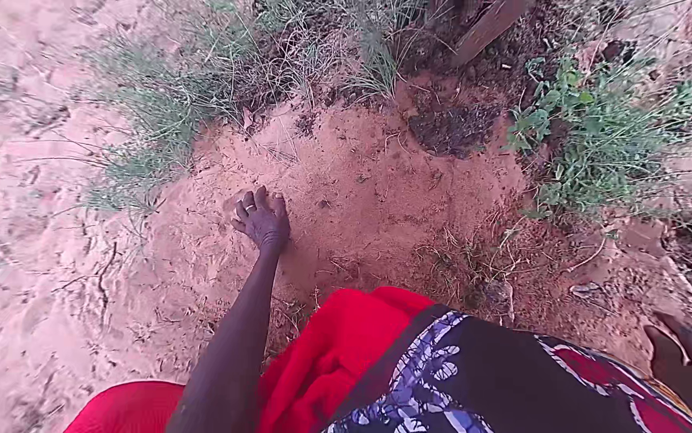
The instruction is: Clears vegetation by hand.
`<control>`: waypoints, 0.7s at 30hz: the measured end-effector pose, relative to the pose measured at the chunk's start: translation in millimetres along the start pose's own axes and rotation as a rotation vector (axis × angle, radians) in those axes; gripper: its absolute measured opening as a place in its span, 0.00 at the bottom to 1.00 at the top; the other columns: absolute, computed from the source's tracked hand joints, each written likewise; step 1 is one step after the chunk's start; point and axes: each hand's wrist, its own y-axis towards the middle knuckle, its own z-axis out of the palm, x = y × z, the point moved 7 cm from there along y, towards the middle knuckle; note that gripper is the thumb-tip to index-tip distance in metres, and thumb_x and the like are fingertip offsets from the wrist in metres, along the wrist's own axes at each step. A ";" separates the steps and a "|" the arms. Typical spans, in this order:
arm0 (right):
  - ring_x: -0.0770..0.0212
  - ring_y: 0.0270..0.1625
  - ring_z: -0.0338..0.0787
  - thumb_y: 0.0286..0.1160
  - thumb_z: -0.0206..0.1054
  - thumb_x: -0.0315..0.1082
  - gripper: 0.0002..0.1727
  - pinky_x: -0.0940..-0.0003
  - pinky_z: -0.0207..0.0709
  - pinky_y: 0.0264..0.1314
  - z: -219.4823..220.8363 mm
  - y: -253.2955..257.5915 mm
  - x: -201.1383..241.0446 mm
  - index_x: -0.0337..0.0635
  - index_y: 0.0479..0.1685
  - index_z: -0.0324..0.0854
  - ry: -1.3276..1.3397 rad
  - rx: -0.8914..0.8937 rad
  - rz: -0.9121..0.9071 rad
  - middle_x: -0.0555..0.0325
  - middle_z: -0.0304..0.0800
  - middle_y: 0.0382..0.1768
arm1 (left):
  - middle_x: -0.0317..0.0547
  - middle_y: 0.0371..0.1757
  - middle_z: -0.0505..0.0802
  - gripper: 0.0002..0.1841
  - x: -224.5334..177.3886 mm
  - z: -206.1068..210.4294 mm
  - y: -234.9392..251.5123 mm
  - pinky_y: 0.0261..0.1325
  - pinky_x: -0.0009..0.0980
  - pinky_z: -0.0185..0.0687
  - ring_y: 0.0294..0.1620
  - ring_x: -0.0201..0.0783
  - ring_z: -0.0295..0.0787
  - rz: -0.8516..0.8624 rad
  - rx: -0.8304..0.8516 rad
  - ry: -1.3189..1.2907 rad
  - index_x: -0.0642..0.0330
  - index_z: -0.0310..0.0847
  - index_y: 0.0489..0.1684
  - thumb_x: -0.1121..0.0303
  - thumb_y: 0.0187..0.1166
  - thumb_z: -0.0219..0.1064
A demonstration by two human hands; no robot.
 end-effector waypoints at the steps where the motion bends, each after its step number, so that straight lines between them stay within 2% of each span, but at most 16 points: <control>1: 0.23 0.72 0.83 0.89 0.57 0.34 0.20 0.28 0.68 0.77 14.8 22.2 70.9 0.28 0.66 0.84 0.106 -0.058 -0.231 0.25 0.86 0.67 | 0.50 0.91 0.67 0.29 -1.2 -0.4 0.2 0.88 0.72 0.30 0.95 0.60 0.46 -0.030 0.014 -0.019 0.41 0.71 0.85 0.45 0.87 0.51; 3: 0.26 0.63 0.90 0.86 0.58 0.32 0.19 0.30 0.81 0.61 32.2 56.9 200.9 0.27 0.62 0.86 0.259 -0.143 -0.620 0.28 0.89 0.63 | 0.50 0.91 0.67 0.27 -3.2 -0.2 1.6 0.88 0.71 0.29 0.95 0.58 0.45 -0.074 0.032 -0.044 0.39 0.71 0.84 0.47 0.87 0.52; 5: 0.30 0.66 0.89 0.86 0.56 0.27 0.18 0.33 0.82 0.64 43.8 94.9 301.3 0.29 0.67 0.84 0.381 -0.090 -0.820 0.30 0.86 0.68 | 0.49 0.90 0.69 0.27 -3.2 -0.7 1.2 0.88 0.71 0.30 0.95 0.58 0.47 -0.069 0.019 -0.050 0.39 0.73 0.83 0.47 0.86 0.53; 7: 0.30 0.69 0.87 0.88 0.53 0.26 0.19 0.33 0.78 0.70 52.5 140.5 378.2 0.29 0.72 0.80 0.431 -0.011 -0.825 0.30 0.84 0.70 | 0.48 0.88 0.72 0.27 -3.6 -2.9 -0.2 0.87 0.70 0.33 0.94 0.58 0.50 -0.064 0.000 -0.047 0.39 0.75 0.81 0.47 0.85 0.53; 9: 0.28 0.69 0.85 0.91 0.53 0.30 0.21 0.32 0.74 0.72 60.8 187.0 433.2 0.30 0.76 0.75 0.418 0.108 -0.670 0.25 0.84 0.66 | 0.48 0.88 0.72 0.26 -7.4 -5.9 0.3 0.88 0.70 0.34 0.94 0.58 0.51 -0.069 0.006 -0.034 0.39 0.75 0.81 0.47 0.86 0.52; 11: 0.26 0.75 0.79 0.89 0.59 0.36 0.26 0.32 0.69 0.77 76.8 221.1 466.7 0.29 0.80 0.70 0.340 0.216 -0.506 0.22 0.79 0.70 | 0.48 0.88 0.72 0.26 -8.2 -7.0 -0.7 0.88 0.70 0.34 0.94 0.58 0.51 -0.086 0.024 -0.022 0.39 0.76 0.81 0.48 0.86 0.52; 13: 0.25 0.80 0.72 0.84 0.65 0.39 0.32 0.31 0.66 0.80 92.1 240.9 489.2 0.28 0.82 0.66 0.303 0.217 -0.419 0.21 0.72 0.76 | 0.48 0.88 0.72 0.26 -8.5 -7.5 -0.9 0.88 0.69 0.34 0.94 0.59 0.51 -0.100 0.025 -0.024 0.39 0.77 0.80 0.47 0.86 0.53; 15: 0.24 0.83 0.69 0.87 0.63 0.41 0.32 0.30 0.64 0.82 100.6 244.8 506.5 0.27 0.81 0.65 0.318 0.182 -0.399 0.21 0.69 0.78 | 0.48 0.88 0.73 0.26 -9.8 -7.8 0.5 0.88 0.69 0.34 0.93 0.59 0.52 -0.100 0.015 -0.020 0.40 0.78 0.80 0.46 0.85 0.52; 18: 0.27 0.71 0.82 0.93 0.53 0.40 0.24 0.34 0.71 0.75 109.9 232.8 515.9 0.25 0.71 0.74 0.421 0.093 -0.485 0.22 0.80 0.65 | 0.48 0.88 0.73 0.27 -8.7 -6.2 -1.1 0.88 0.69 0.34 0.93 0.59 0.52 -0.097 0.012 -0.016 0.41 0.78 0.79 0.47 0.85 0.51; 20: 0.31 0.62 0.88 0.94 0.50 0.36 0.22 0.37 0.76 0.69 110.9 237.6 510.9 0.21 0.65 0.75 0.605 -0.021 -0.581 0.24 0.85 0.57 | 0.48 0.88 0.73 0.26 -9.6 -5.2 0.8 0.88 0.69 0.33 0.93 0.60 0.52 -0.092 -0.002 -0.025 0.41 0.78 0.79 0.47 0.85 0.51; 21: 0.35 0.59 0.90 0.94 0.49 0.37 0.23 0.40 0.78 0.67 113.1 244.3 505.3 0.20 0.66 0.75 0.727 -0.061 -0.587 0.25 0.87 0.54 | 0.48 0.88 0.73 0.26 -9.5 -5.2 0.3 0.88 0.69 0.33 0.93 0.60 0.52 -0.093 0.000 -0.024 0.41 0.78 0.79 0.47 0.85 0.51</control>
